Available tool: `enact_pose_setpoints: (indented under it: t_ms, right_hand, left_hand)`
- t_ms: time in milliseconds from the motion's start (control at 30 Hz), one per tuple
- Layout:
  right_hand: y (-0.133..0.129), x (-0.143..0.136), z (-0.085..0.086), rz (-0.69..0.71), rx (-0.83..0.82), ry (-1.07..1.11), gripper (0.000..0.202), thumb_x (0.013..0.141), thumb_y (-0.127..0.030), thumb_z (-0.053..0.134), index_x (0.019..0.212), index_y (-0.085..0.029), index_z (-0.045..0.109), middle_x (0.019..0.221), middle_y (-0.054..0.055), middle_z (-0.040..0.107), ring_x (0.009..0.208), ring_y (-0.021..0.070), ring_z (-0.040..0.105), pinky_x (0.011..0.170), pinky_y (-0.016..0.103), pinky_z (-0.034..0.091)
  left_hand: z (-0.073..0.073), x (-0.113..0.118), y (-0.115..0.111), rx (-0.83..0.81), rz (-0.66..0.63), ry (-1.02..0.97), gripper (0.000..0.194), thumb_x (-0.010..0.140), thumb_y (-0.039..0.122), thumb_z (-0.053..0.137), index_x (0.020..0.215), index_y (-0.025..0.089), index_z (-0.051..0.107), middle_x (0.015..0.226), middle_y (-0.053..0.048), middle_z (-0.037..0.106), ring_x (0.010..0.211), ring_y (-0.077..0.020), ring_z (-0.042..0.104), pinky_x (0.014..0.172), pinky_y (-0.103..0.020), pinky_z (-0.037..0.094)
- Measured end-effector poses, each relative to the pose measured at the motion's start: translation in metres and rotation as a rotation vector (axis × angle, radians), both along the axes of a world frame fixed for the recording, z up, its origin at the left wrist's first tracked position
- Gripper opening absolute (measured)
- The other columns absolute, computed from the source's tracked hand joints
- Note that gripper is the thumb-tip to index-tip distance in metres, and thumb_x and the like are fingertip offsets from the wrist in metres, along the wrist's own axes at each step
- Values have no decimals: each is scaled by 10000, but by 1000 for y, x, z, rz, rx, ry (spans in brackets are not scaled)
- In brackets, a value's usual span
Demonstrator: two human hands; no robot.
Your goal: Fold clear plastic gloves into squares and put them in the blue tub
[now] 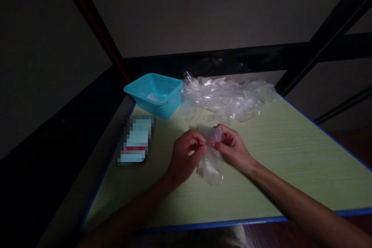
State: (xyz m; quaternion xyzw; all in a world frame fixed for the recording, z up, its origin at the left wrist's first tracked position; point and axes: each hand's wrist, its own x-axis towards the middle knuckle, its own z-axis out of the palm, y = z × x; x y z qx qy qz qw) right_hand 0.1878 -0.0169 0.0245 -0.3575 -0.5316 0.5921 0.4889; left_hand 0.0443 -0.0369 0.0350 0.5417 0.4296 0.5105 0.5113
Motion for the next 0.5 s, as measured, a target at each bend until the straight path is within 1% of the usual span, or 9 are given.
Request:
enact_pose_setpoints:
  t_ms: [100,233,367,500]
  right_hand:
    - [-3,0,0,141,13,29,311,610,-341,745,608,-215,460,516,-67,460,447,86,423,419,207,331]
    - [-4,2,-7,269,-5,111,300,694,-449,696,695,-204,523,579,-29,563,484,105,511,443,218,385]
    - [-5,4,-12,297,15,167,292,744,-469,658,758,-195,558,637,-7,607,517,109,550,476,224,423]
    - [-4,4,-13,303,50,167,327,737,-498,658,800,-192,562,653,-12,596,518,103,548,480,222,442]
  left_hand:
    - [0,1,-4,-39,-90,-49,93,626,212,591,662,179,511,574,44,509,497,-85,471,489,-199,368]
    - [-1,-3,-4,-26,-121,-62,109,644,211,590,678,184,489,598,49,501,499,-76,466,499,-201,377]
    - [-2,-3,-4,19,-139,-91,152,648,214,598,729,191,472,595,61,471,506,-76,453,495,-199,369]
    - [-5,-1,-4,80,-137,-111,229,637,215,629,775,198,447,565,79,430,503,-72,424,488,-188,354]
